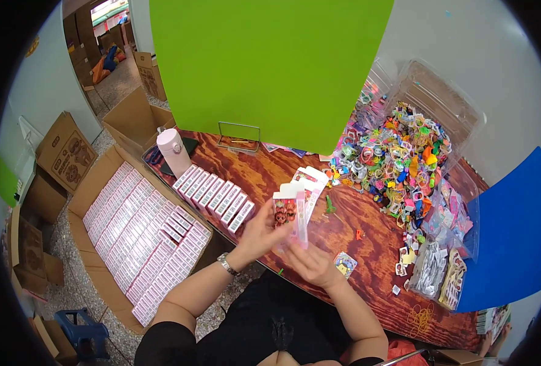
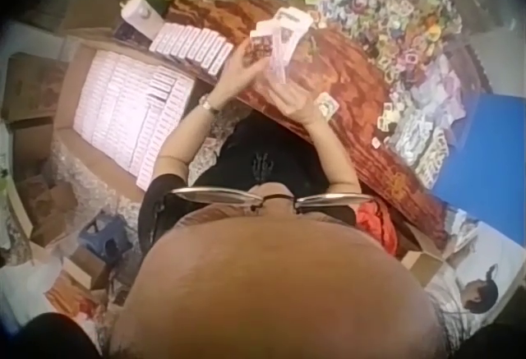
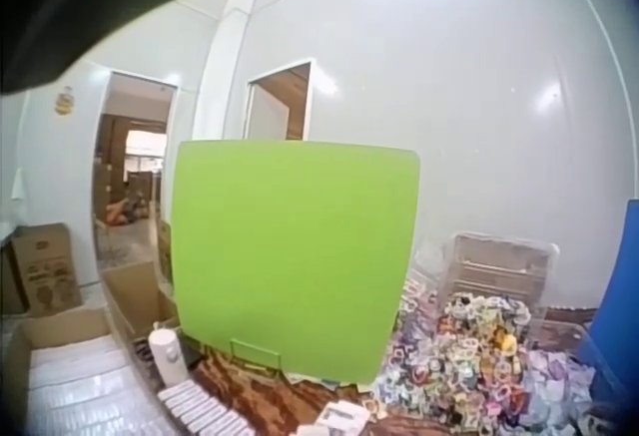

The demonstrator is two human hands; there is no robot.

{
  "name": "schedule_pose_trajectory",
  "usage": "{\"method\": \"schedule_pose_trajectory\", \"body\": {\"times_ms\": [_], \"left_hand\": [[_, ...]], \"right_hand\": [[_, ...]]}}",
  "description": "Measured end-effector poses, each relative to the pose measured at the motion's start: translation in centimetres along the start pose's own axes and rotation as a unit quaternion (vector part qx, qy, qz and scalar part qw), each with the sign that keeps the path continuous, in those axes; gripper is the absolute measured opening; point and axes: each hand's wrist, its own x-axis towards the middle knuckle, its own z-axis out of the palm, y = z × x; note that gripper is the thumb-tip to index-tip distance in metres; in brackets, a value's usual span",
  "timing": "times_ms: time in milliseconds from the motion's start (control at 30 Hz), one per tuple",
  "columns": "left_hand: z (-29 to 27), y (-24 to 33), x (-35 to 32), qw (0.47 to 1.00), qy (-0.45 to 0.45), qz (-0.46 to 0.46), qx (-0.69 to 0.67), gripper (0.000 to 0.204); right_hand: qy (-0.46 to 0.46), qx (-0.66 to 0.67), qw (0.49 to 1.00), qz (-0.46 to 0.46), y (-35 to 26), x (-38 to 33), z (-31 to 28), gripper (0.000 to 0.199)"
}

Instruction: Pack small colorful items into pink cardboard boxes and arrange them into a larger shipping carton.

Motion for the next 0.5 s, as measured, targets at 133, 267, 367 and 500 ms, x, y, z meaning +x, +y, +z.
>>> {"method": "schedule_pose_trajectory", "body": {"times_ms": [133, 267, 367, 500], "left_hand": [[2.4, -1.9, -0.4, 0.999, 0.042, 0.025, 0.012, 0.092], [2.8, -3.1, -0.6, 0.992, 0.063, 0.035, 0.102, 0.091], [3.1, -2.4, -1.1, 0.974, 0.090, 0.062, 0.196, 0.088], [4.4, -2.7, -2.1, 0.951, 0.116, 0.116, 0.261, 0.083]], "right_hand": [[-0.086, -0.007, 0.996, -0.038, -0.9, -1.1, -0.5, 0.026], [-0.077, 0.041, 0.996, -0.032, -1.1, -1.0, -1.8, 0.027], [-0.004, 0.123, 0.990, 0.069, -1.2, -1.0, -3.0, 0.028], [0.134, 0.057, 0.960, 0.239, -0.9, 0.9, -2.7, 0.030]]}}
